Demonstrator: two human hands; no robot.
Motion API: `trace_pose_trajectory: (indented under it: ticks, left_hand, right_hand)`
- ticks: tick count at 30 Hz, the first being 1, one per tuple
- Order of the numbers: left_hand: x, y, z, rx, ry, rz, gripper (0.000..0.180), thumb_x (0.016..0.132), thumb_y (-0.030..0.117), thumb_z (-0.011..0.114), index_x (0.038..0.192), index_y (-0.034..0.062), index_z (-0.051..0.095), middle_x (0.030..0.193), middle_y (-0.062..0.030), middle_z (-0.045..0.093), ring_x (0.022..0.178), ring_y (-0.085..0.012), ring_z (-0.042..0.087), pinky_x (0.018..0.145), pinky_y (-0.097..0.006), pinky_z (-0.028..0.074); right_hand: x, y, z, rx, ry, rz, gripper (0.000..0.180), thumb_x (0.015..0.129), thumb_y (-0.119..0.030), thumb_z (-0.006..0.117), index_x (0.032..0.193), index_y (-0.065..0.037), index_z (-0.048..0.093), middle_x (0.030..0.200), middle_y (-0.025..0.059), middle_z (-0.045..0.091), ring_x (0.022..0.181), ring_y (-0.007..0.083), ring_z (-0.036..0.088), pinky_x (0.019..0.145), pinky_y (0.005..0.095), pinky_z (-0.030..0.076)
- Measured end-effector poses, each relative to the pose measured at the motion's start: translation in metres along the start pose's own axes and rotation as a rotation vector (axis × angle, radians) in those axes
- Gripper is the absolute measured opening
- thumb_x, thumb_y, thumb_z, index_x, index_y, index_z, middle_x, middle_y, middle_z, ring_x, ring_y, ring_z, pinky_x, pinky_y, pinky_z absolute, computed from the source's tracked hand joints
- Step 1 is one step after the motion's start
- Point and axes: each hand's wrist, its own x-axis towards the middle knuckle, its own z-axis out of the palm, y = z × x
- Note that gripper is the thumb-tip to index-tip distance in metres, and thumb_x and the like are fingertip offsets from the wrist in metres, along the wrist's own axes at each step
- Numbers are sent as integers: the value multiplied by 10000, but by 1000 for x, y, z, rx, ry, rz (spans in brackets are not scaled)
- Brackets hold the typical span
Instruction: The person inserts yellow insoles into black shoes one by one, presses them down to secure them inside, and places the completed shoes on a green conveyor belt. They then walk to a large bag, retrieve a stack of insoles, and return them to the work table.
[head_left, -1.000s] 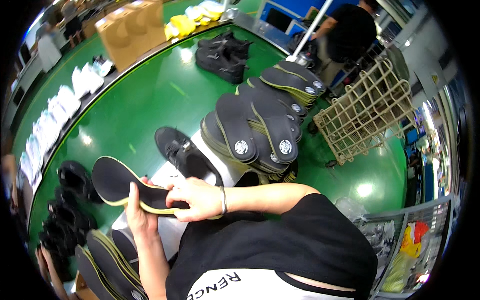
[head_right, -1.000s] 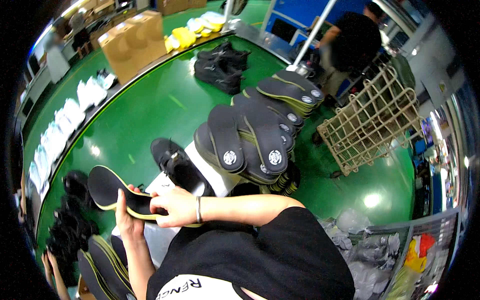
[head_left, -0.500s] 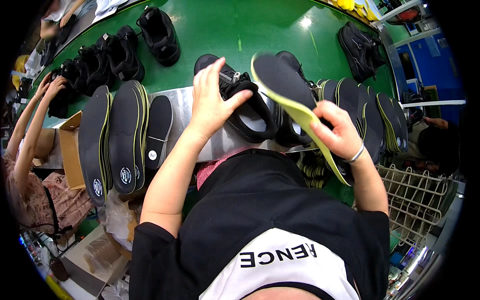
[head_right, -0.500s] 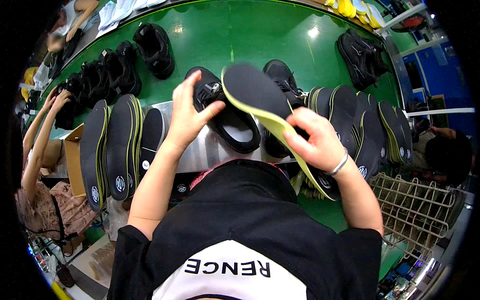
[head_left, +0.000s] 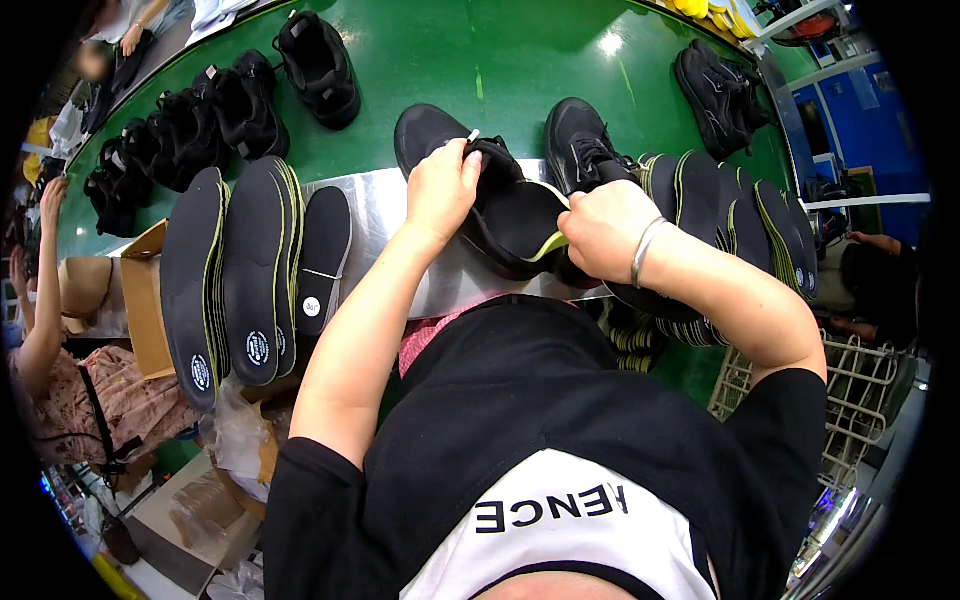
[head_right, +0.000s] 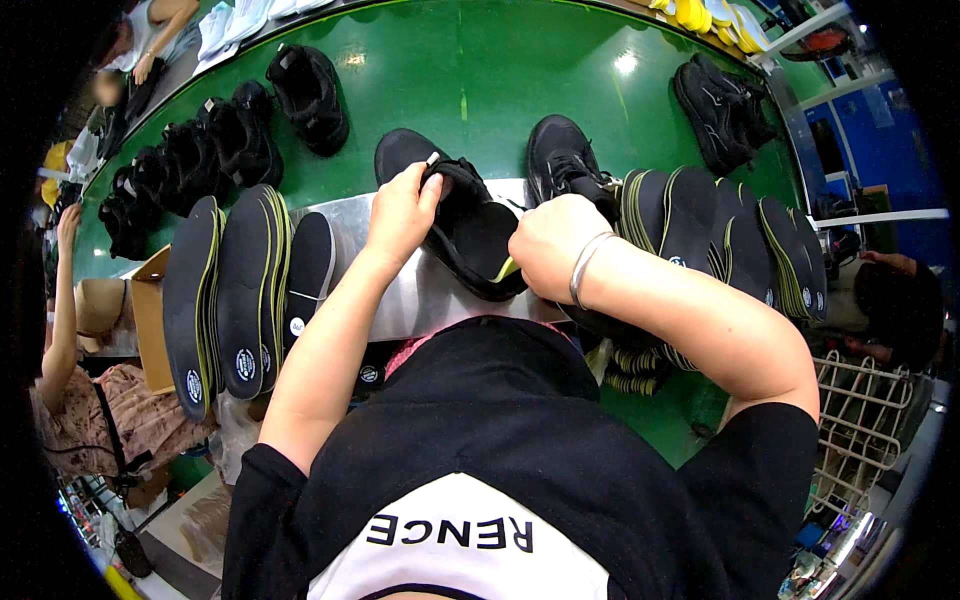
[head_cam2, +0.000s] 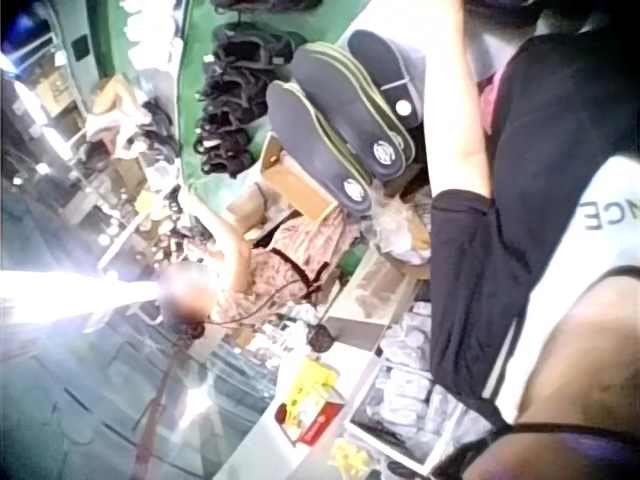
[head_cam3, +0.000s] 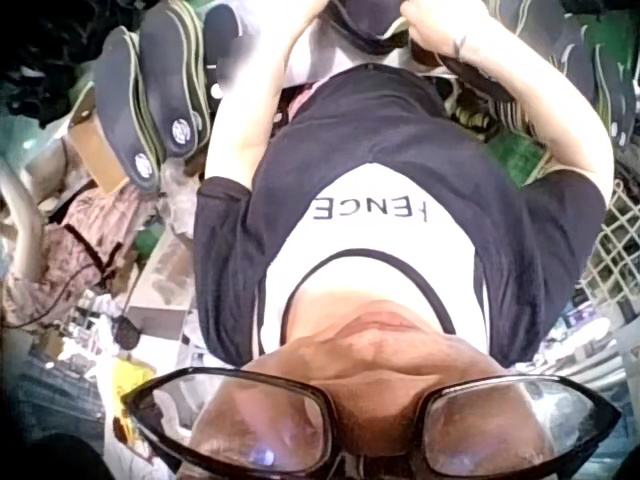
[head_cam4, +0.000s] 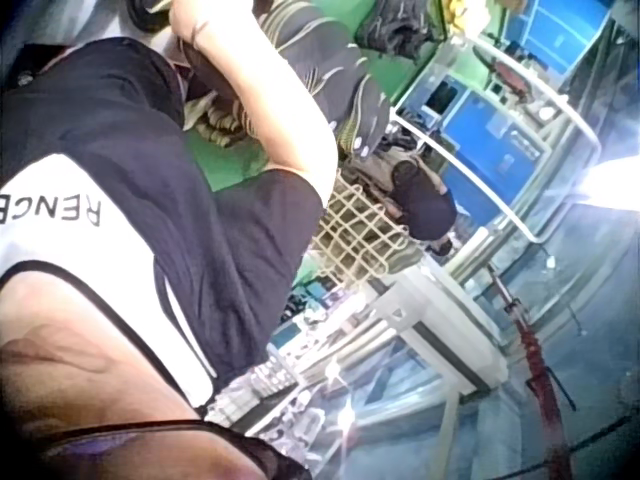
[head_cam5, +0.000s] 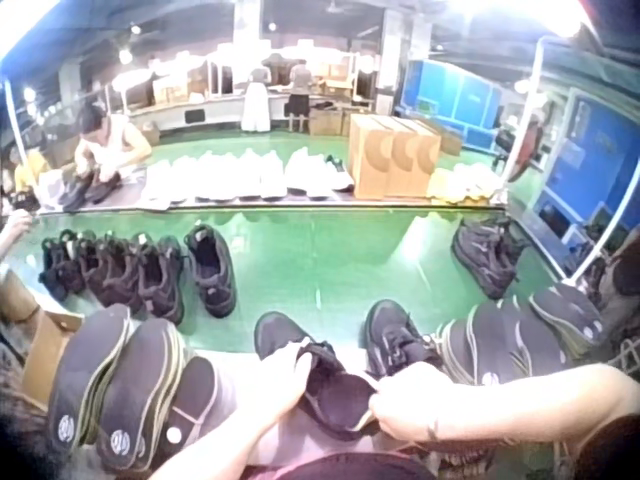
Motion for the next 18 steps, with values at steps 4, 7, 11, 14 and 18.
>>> trace_pose_trajectory:
  ticks: [4,7,11,14,18]
  left_hand:
    - [3,-5,1,-86,0,-135,251,791,247,524,869,11,566,723,-180,589,702,-348,571,648,-414,447]
    - [5,-3,3,-144,11,-172,272,785,253,539,895,7,577,709,-181,594,692,-329,582,637,-385,448]
    - [3,-6,7,-139,71,-169,311,791,255,547,952,-9,572,727,-181,599,672,-299,594,607,-346,451]
    - [2,-9,6,-130,85,-205,291,793,256,526,925,2,575,750,-196,596,723,-336,582,659,-386,447]
    - [2,-8,5,-141,62,-233,278,801,253,507,914,7,572,762,-207,593,748,-358,574,686,-409,445]
  right_hand:
    - [9,-8,-3,19,-40,-44,158,667,-170,527,658,-63,642,665,113,612,643,252,608,579,344,477]
    - [37,-16,14,92,-75,75,186,698,-187,511,725,-64,648,760,129,617,711,249,609,619,357,483]
    - [86,-33,58,258,47,217,276,761,-249,445,821,-64,641,913,144,582,798,270,581,736,403,434]
    - [75,-41,71,323,214,251,363,782,-362,459,828,-27,591,1065,204,481,900,319,526,759,434,393]
    - [27,-40,50,236,95,258,579,687,-502,542,962,7,517,1226,244,345,1009,332,471,791,432,405]
